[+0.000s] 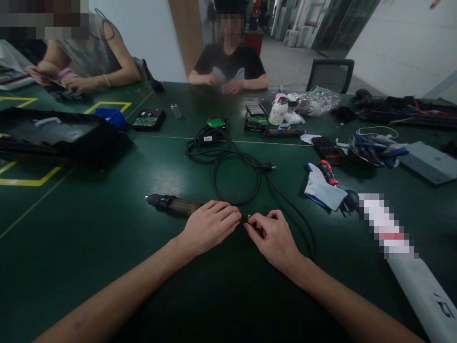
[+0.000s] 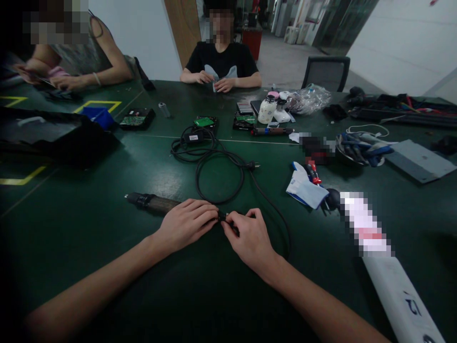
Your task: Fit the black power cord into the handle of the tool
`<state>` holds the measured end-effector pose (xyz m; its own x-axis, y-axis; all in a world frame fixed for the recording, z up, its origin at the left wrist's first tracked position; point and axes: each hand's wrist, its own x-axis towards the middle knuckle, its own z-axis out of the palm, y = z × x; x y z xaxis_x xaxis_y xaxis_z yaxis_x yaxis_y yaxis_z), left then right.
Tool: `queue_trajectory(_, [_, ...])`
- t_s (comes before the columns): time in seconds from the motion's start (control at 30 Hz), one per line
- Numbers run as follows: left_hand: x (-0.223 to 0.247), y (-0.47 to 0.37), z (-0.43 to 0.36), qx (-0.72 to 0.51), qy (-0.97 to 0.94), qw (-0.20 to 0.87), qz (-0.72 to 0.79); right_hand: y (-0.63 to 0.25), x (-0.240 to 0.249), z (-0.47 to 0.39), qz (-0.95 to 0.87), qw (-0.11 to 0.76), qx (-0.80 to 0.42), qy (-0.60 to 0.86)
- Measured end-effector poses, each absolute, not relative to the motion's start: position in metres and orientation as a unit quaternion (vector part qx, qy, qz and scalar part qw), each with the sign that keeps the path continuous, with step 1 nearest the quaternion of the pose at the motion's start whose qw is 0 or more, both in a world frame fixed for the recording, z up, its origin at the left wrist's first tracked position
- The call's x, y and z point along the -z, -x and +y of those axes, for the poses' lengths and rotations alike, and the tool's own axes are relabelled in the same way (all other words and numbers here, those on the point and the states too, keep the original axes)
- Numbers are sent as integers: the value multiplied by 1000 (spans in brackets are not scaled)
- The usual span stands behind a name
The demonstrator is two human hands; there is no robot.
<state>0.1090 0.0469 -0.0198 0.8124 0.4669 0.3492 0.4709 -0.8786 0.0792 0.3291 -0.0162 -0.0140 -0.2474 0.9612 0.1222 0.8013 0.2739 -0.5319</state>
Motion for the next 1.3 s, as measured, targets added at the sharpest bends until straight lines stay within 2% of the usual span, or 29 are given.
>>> queue_trajectory(0.17, [20, -110, 46, 185, 952, -17, -244, -329, 14, -16, -769, 219, -182, 572])
queue_trajectory(1.3, [19, -110, 46, 173, 953, 1, -249, -330, 15, -17, -767, 223, -182, 573])
